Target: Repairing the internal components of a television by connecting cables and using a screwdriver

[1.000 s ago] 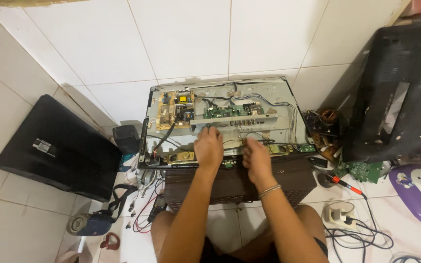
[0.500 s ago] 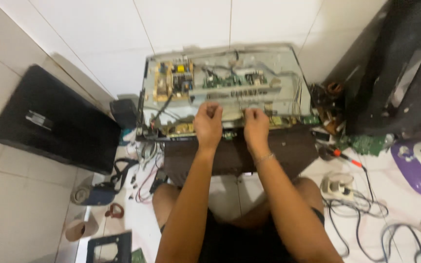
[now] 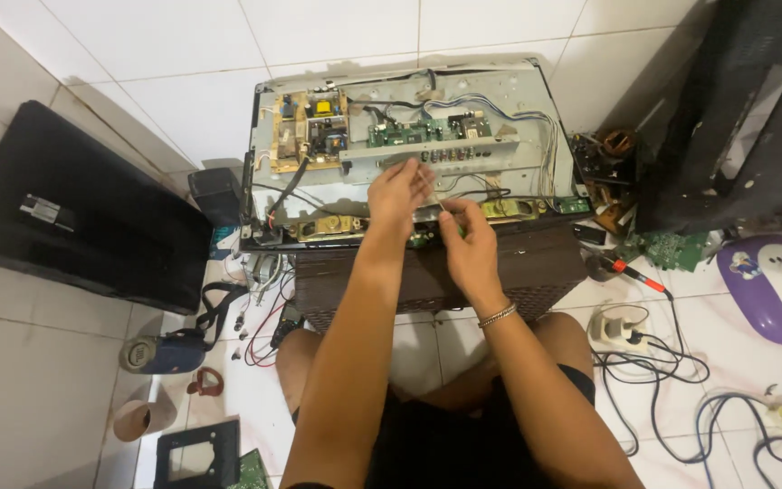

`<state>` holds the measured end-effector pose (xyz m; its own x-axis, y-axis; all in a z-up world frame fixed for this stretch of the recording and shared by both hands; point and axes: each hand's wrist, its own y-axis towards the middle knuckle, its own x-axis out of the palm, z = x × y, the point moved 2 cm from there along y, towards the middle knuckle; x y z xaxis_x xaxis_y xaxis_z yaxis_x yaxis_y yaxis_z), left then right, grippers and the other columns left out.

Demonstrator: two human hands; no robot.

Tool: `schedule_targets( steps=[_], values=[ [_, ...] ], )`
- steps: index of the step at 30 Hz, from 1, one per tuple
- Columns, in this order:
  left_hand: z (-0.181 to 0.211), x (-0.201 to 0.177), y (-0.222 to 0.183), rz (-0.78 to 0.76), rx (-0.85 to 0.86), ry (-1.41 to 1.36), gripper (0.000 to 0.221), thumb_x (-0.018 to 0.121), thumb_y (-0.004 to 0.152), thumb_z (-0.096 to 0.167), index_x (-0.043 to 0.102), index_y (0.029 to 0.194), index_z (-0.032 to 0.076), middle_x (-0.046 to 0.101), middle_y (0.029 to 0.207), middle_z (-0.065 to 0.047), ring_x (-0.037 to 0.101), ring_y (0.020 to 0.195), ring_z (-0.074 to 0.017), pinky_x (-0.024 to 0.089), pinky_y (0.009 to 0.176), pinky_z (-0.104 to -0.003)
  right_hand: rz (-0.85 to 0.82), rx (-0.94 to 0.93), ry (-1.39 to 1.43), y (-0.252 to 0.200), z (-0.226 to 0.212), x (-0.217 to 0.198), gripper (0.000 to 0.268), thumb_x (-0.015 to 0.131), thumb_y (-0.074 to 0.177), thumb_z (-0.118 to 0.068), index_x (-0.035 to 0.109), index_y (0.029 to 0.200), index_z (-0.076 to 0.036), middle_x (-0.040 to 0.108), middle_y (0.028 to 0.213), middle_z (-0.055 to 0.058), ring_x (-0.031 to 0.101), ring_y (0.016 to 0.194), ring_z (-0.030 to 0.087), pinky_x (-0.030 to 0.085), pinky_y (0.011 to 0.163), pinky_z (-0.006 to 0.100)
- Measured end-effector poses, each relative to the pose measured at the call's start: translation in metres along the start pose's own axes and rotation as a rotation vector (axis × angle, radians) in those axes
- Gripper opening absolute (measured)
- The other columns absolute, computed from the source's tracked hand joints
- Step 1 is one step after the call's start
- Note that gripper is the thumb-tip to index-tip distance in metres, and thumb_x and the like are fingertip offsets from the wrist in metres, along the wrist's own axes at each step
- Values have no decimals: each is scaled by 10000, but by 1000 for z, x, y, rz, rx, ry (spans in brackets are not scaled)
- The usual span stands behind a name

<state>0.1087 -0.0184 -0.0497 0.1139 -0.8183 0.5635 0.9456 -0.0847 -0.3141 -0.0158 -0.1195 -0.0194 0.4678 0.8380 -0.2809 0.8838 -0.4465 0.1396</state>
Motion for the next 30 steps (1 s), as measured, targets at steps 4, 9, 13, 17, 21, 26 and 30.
schedule_targets(
  steps=[4, 9, 13, 17, 21, 26, 30],
  values=[
    [-22, 12, 25, -110, -166, -126, 362, 676, 1012, 205, 592, 1260, -45, 718, 1158, -201, 739, 1046, -325, 624, 913, -431, 2, -140, -8, -3, -29, -10, 272, 614, 1049, -205, 704, 1221, -15, 728, 1135, 288, 663, 1140, 489, 521, 961, 567],
    [-46, 10, 56, -131, -294, -193, 347, 743, 991, 236, 640, 1235, 13, 711, 1249, -127, 705, 1164, -306, 578, 1024, -432, 48, -52, -91, 7, -20, -19, 269, 588, 1045, -200, 714, 1240, -65, 736, 1182, 236, 637, 1203, 455, 495, 1022, 571],
    [-23, 17, 33, -151, -288, -142, 343, 725, 999, 235, 647, 1254, 19, 698, 1272, -126, 681, 1210, -306, 544, 1068, -425, 34, -18, -60, 14, -14, -16, 266, 578, 1061, -221, 711, 1249, -87, 739, 1181, 216, 634, 1220, 439, 490, 1031, 563],
    [-29, 12, 38, -153, -302, -134, 317, 744, 979, 246, 675, 1198, 27, 738, 1166, -111, 718, 1136, -303, 550, 1050, -450, 17, -9, -61, 14, -15, -13, 267, 545, 1074, -224, 699, 1242, -85, 746, 1135, 235, 650, 1172, 474, 521, 972, 590],
    [-31, 11, 38, -185, -296, -92, 308, 728, 988, 269, 671, 1194, 48, 735, 1149, -96, 716, 1137, -299, 546, 1066, -465, 35, 1, -192, 10, -14, -15, 219, 598, 1035, -233, 725, 1195, -155, 774, 1073, 193, 691, 1098, 437, 556, 896, 563],
    [-34, 6, 42, -235, -272, -70, 338, 708, 1005, 249, 652, 1225, -2, 727, 1163, -160, 706, 1148, -334, 544, 1081, -490, 46, -45, -267, 14, -7, -15, 210, 613, 1012, -225, 726, 1174, -152, 777, 1042, 207, 703, 1047, 454, 560, 858, 557],
    [-25, 12, 33, -203, -274, -87, 352, 724, 988, 246, 657, 1233, 2, 720, 1134, -142, 713, 1134, -340, 536, 1066, -504, 44, -80, -257, 10, -16, -18, 221, 615, 999, -219, 737, 1172, -154, 787, 1035, 192, 709, 1021, 452, 557, 835, 562]
  ],
)
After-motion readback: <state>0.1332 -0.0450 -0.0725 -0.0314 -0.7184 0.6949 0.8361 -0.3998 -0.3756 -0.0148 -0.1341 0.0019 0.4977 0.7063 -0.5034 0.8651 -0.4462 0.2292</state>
